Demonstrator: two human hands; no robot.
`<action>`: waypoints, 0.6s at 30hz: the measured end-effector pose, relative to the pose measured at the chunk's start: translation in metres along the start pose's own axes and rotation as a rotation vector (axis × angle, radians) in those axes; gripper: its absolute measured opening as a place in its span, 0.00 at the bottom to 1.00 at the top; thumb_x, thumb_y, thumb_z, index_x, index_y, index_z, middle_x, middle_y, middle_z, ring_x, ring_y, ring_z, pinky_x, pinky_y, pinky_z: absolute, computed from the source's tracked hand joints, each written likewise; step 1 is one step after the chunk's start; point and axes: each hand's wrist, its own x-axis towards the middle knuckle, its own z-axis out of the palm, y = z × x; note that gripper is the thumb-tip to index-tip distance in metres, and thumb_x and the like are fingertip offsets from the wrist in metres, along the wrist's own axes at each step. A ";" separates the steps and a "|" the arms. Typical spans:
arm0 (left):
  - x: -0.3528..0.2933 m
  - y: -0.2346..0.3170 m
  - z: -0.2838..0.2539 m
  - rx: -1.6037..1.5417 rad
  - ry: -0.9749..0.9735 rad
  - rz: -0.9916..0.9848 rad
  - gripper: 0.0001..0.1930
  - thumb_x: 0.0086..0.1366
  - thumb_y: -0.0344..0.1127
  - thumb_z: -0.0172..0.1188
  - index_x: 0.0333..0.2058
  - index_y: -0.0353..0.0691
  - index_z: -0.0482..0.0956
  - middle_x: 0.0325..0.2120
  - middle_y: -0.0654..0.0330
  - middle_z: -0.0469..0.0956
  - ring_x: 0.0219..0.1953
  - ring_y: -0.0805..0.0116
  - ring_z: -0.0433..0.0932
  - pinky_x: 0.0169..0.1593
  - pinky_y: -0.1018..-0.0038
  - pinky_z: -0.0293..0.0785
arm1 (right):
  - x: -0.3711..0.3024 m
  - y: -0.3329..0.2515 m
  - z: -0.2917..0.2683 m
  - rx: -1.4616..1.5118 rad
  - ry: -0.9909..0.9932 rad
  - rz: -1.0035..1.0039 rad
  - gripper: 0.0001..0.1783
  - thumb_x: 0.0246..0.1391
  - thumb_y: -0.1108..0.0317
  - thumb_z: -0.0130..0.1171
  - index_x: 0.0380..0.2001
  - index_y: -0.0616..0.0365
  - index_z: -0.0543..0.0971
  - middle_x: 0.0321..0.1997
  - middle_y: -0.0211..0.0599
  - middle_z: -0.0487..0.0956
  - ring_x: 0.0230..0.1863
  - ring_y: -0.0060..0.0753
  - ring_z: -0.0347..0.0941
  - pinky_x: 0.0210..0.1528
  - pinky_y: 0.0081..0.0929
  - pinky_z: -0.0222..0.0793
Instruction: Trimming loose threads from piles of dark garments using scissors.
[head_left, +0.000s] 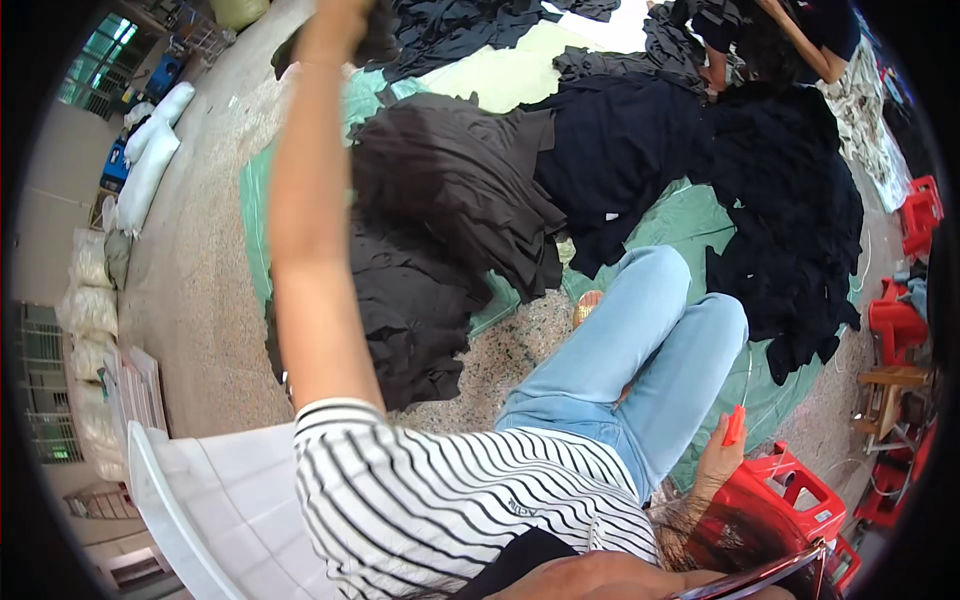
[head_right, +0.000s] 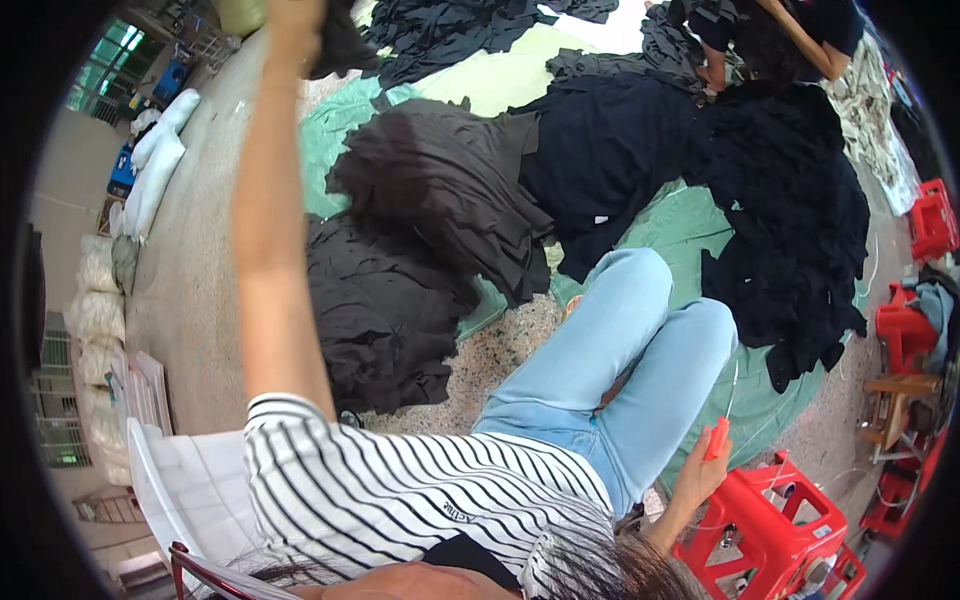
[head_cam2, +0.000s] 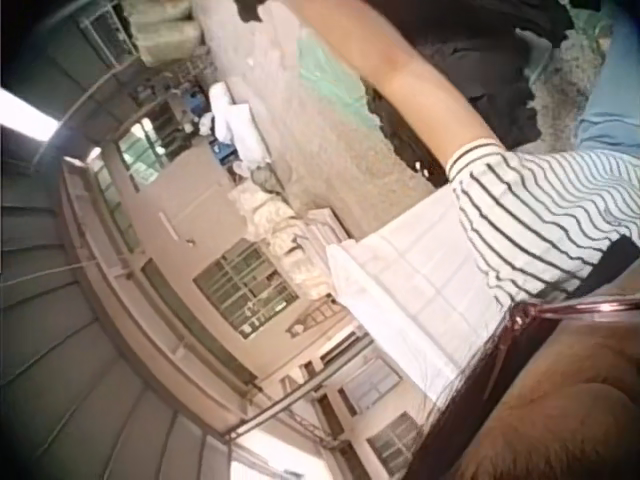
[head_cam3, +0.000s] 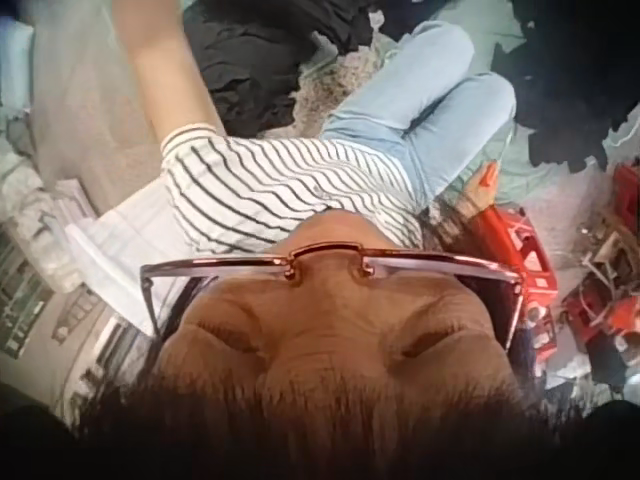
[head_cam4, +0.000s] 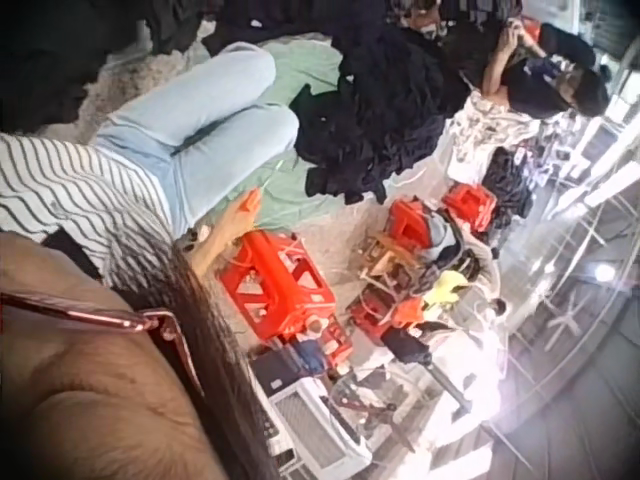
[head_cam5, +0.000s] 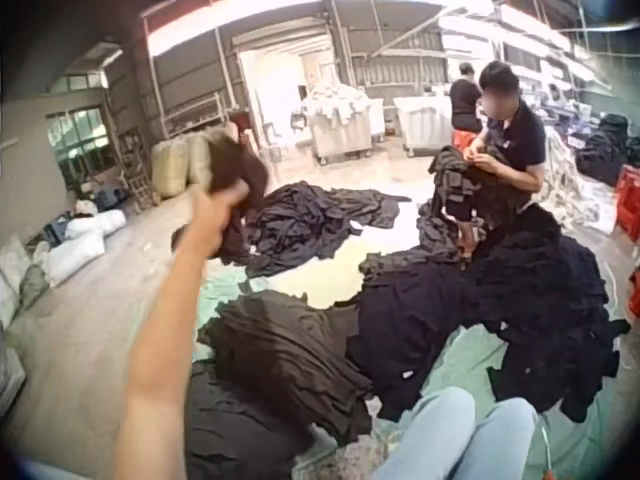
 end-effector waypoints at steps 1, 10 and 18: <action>-0.037 -0.018 0.015 0.295 -0.148 -0.237 0.16 0.60 0.29 0.62 0.47 0.30 0.76 0.45 0.51 0.78 0.47 0.58 0.76 0.55 0.66 0.71 | 0.000 0.005 0.000 -0.017 -0.004 0.002 0.18 0.64 0.56 0.57 0.44 0.61 0.75 0.28 0.48 0.77 0.27 0.42 0.73 0.33 0.41 0.68; -0.490 -0.212 -0.031 0.685 -1.320 -0.584 0.16 0.51 0.39 0.68 0.41 0.47 0.84 0.38 0.55 0.82 0.46 0.55 0.81 0.49 0.61 0.76 | 0.011 0.057 -0.008 0.052 -0.100 0.019 0.28 0.63 0.53 0.58 0.59 0.61 0.73 0.40 0.42 0.79 0.33 0.31 0.75 0.35 0.29 0.72; -0.526 -0.074 -0.238 1.324 -1.124 -0.240 0.40 0.45 0.36 0.71 0.60 0.51 0.68 0.67 0.53 0.58 0.71 0.54 0.52 0.69 0.43 0.45 | 0.012 0.037 -0.004 -0.020 -0.047 -0.163 0.28 0.63 0.53 0.58 0.56 0.65 0.74 0.37 0.43 0.80 0.33 0.32 0.74 0.36 0.29 0.72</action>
